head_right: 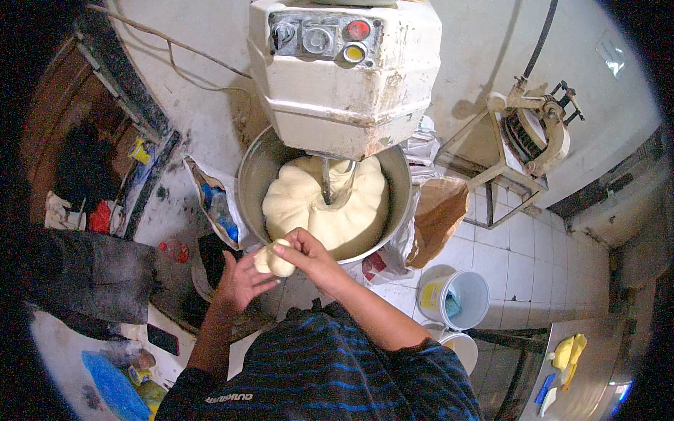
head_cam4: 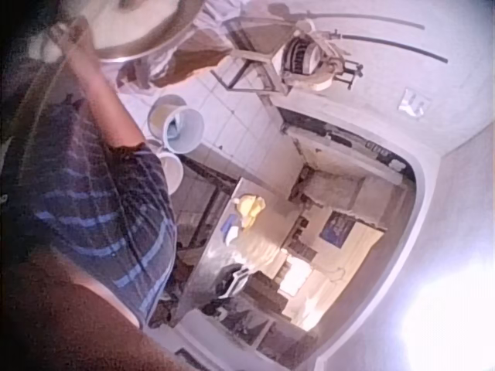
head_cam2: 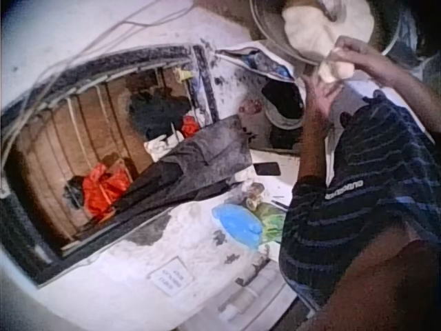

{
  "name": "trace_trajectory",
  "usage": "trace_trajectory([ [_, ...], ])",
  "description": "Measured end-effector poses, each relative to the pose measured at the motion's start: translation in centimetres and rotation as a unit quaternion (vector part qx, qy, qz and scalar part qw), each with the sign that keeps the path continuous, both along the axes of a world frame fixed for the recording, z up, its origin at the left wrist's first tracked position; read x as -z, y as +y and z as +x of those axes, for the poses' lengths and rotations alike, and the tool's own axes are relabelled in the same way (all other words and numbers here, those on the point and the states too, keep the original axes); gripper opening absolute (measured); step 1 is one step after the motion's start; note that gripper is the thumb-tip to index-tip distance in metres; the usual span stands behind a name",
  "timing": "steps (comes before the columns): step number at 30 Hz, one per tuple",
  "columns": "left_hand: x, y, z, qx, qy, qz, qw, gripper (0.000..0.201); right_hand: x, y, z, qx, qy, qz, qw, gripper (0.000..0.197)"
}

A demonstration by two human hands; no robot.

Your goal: The person handles a yellow dough-like substance on a metal table, cuts it with a utility knife, and places it into a large industrial mixer. They then repeatedly pull small pieces of dough from the mixer, stretch them to inspect the texture, and return them to the mixing bowl.

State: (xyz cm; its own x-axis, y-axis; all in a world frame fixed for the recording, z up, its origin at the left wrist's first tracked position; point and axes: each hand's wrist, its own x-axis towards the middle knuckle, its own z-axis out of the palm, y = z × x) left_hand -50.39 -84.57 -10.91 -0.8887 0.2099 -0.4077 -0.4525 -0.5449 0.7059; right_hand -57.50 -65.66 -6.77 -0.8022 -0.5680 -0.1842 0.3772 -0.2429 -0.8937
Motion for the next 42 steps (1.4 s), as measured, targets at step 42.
trace_trajectory([
  [42, -3.9, 0.0, -0.1, -0.056, 0.193, -0.297, 0.934, 0.042, 1.1, -0.4, 1.4, -0.086, 0.201, 0.121, 0.968, 0.032],
])
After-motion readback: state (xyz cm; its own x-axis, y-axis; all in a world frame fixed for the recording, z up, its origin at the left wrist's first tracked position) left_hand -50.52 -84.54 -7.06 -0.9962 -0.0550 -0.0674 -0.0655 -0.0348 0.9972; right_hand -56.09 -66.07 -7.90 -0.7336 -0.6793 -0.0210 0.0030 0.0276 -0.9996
